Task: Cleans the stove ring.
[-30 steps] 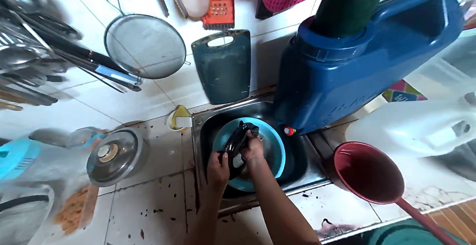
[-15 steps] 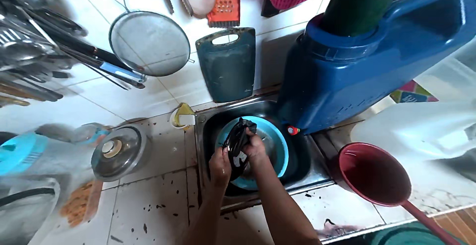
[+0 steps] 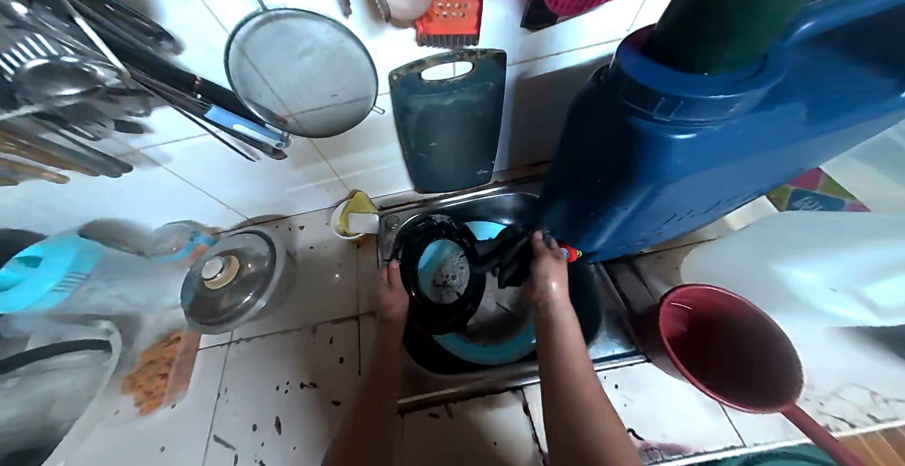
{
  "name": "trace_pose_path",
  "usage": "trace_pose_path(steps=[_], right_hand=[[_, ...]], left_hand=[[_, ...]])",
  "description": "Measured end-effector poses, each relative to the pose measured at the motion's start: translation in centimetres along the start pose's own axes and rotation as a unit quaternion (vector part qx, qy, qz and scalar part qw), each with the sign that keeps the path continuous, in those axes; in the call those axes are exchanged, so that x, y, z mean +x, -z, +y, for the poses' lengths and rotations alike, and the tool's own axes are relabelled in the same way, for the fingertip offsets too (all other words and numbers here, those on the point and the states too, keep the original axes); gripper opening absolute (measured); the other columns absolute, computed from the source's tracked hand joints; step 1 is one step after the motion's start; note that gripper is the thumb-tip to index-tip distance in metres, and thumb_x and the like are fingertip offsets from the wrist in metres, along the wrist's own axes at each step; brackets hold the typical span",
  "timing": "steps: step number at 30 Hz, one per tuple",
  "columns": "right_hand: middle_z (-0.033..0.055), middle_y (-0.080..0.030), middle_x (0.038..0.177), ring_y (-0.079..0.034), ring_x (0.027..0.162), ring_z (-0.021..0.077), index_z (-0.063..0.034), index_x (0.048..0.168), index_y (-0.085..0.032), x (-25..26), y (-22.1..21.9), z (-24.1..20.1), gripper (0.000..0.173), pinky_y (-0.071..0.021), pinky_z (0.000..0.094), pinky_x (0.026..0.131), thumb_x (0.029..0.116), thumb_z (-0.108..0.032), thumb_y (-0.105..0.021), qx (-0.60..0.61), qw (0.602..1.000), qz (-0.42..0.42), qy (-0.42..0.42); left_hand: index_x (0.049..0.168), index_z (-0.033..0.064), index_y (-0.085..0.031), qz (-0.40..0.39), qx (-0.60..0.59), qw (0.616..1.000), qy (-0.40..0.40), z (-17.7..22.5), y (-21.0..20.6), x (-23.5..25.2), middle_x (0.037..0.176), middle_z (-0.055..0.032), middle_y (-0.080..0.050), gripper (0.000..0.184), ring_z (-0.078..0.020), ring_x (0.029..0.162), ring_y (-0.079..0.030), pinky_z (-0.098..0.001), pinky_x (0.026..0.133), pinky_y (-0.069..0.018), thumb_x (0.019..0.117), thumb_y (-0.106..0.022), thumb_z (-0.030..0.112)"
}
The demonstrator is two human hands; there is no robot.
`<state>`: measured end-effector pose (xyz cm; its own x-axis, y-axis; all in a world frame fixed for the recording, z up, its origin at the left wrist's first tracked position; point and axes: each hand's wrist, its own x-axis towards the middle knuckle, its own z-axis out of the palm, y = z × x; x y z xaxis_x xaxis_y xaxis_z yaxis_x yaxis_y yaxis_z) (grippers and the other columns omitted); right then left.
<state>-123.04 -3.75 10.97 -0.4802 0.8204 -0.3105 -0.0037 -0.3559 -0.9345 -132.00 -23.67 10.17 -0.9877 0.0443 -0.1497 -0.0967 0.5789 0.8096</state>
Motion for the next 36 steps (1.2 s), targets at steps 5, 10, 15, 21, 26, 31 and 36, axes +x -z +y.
trace_pose_path(steps=[5,10,15,21,26,31,36], right_hand=[[0.0119,-0.067,0.098,-0.066,0.083,0.0119,0.0059,0.13,-0.055,-1.7,-0.3,-0.1,0.032,-0.057,0.0309,0.079,0.1105,-0.015,-0.042,-0.106,0.98,-0.167,0.004],[0.0233,-0.047,0.155,-0.033,0.149,0.0455,0.0019,0.144,-0.057,-3.9,-4.2,5.0,0.053,-0.0248,0.0698,0.115,0.1068,-0.03,-0.037,-0.354,0.854,-0.328,0.195],[0.028,-0.051,0.149,-0.046,0.14,0.046,0.0042,0.141,-0.057,1.2,-4.9,7.0,0.046,-0.0338,0.0592,0.116,0.1104,-0.025,-0.04,-0.437,0.875,-0.147,0.146],[0.0267,-0.063,0.135,-0.056,0.127,0.0501,0.0002,0.13,-0.069,-2.8,-5.4,7.4,0.036,-0.042,0.0676,0.1,0.1028,-0.017,-0.053,-0.405,0.851,-0.182,0.28],[0.0246,-0.053,0.148,-0.049,0.14,0.0391,0.0028,0.143,-0.055,3.2,-3.9,6.2,0.043,-0.0326,0.0547,0.118,0.1107,-0.021,-0.041,-0.45,0.863,-0.213,0.084],[0.0256,-0.065,0.13,-0.063,0.122,0.0421,-0.0026,0.138,-0.059,1.0,-2.2,7.0,0.047,-0.0481,0.0604,0.1,0.1121,-0.035,-0.035,-0.494,0.852,-0.15,-0.088],[0.0265,-0.064,0.131,-0.061,0.123,0.044,0.002,0.128,-0.067,-7.1,-3.7,6.8,0.036,-0.0469,0.058,0.104,0.1069,-0.022,-0.05,-0.47,0.856,-0.183,0.11]], left_hand=[[0.132,-0.0116,-0.059,-0.028,0.03,0.999,0.029,0.1,-0.3,0.9,0.128,-0.0328,-0.062,0.051,-0.0417,0.126,-0.058,-0.0558,0.11,-0.0403,0.1134,-0.035,0.029],[0.131,-0.0138,-0.059,-0.115,0.047,0.992,-0.022,3.1,-2.8,-0.8,0.132,-0.0313,-0.062,0.05,-0.0374,0.13,-0.058,-0.0482,0.115,-0.0392,0.1142,-0.03,0.023],[0.108,-0.0155,-0.065,-0.119,0.064,0.987,-0.089,2.0,-4.1,-2.2,0.097,-0.0296,-0.067,0.043,-0.0372,0.097,-0.068,-0.0504,0.092,-0.0512,0.1118,-0.038,0.018],[0.116,-0.014,-0.064,-0.135,0.093,0.984,-0.071,2.4,-3.4,-1.7,0.106,-0.0299,-0.068,0.043,-0.038,0.105,-0.068,-0.0508,0.097,-0.0499,0.1126,-0.037,0.02],[0.116,-0.0163,-0.064,-0.093,0.075,0.989,-0.092,2.8,-2.5,-2.4,0.109,-0.0326,-0.068,0.042,-0.0395,0.108,-0.067,-0.0508,0.1,-0.0483,0.1118,-0.038,0.017],[0.126,-0.0142,-0.061,0.006,-0.026,1.0,0.0,2.5,-3.3,-1.2,0.124,-0.0318,-0.064,0.048,-0.0361,0.123,-0.061,-0.0483,0.109,-0.0432,0.1138,-0.032,0.022],[0.134,-0.0141,-0.055,0.053,-0.097,0.991,0.071,1.8,-5.0,-1.0,0.133,-0.0326,-0.059,0.051,-0.0358,0.129,-0.057,-0.0472,0.113,-0.0404,0.1145,-0.027,0.024]])
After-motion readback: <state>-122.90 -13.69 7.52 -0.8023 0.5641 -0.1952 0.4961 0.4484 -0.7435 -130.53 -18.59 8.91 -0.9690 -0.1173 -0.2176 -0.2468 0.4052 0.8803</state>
